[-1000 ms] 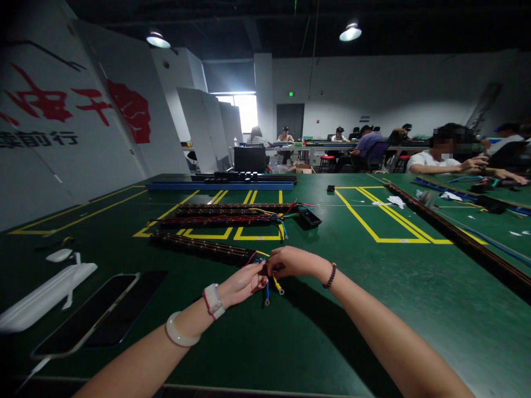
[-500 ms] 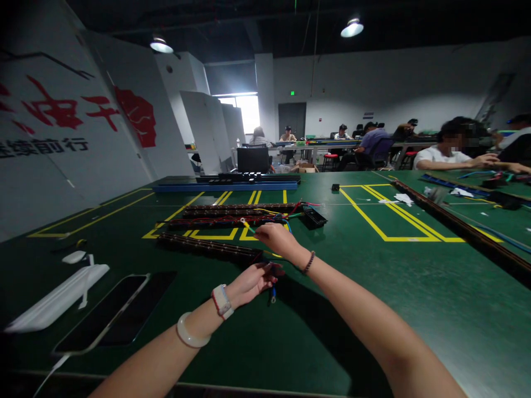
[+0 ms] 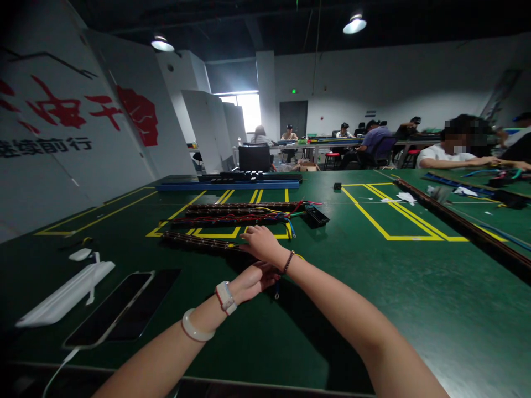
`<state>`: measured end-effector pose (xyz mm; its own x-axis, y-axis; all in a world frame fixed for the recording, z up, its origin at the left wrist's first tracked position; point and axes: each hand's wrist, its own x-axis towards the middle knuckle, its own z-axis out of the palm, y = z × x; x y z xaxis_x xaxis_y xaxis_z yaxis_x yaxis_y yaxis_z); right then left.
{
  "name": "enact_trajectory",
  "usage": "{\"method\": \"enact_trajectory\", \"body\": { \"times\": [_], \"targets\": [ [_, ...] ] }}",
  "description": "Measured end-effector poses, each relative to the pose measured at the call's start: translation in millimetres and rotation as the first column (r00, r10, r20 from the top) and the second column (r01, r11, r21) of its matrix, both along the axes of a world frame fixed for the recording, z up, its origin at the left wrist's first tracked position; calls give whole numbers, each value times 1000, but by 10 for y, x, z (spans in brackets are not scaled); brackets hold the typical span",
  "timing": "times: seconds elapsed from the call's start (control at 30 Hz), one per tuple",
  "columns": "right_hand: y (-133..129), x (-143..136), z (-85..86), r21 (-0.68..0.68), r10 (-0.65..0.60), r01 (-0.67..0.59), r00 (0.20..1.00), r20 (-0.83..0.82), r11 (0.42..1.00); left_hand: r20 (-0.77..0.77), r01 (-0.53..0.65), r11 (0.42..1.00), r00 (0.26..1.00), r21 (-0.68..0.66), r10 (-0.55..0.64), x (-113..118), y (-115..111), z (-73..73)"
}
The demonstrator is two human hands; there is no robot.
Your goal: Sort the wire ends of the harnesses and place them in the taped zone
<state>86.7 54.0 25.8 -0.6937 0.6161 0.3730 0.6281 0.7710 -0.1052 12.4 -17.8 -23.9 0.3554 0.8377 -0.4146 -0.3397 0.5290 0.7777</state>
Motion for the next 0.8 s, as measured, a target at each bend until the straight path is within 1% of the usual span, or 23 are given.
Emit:
{"method": "enact_trajectory", "body": {
  "times": [0.1,0.17,0.23,0.3,0.4,0.47,0.57,0.63,0.7,0.8],
  "targets": [
    [3,285,58,-70,-59,44,974,-219,997,2,3,999,1000,-37,-3,4,-30,74],
    [6,530,15,-139,-115,78,953,-282,987,7,17,999,1000,-39,-17,6,-43,119],
    [-10,775,-107,-186,-171,124,949,-263,975,-12,18,999,1000,-35,-18,7,-47,149],
    [-51,979,-271,-228,-220,173,955,-198,958,-55,27,999,998,-26,-28,4,-45,165],
    [-132,1154,-483,-272,-197,156,972,-128,949,-160,91,996,983,25,-86,-10,-40,175],
    [-172,1190,-561,-295,-162,119,979,-124,948,-262,145,987,957,68,-123,-35,-35,181],
    [-194,1181,-596,-328,-149,91,976,-156,940,-409,244,961,896,130,-173,-108,-11,189],
    [-202,1165,-587,-331,-165,102,972,-168,938,-495,333,929,842,162,-216,-178,21,194],
    [-217,1152,-566,-316,-186,128,969,-161,940,-601,430,886,759,172,-251,-254,60,208],
    [-247,1130,-531,-282,-210,167,969,-129,945,-739,560,819,603,124,-301,-347,106,268]
  ]
}}
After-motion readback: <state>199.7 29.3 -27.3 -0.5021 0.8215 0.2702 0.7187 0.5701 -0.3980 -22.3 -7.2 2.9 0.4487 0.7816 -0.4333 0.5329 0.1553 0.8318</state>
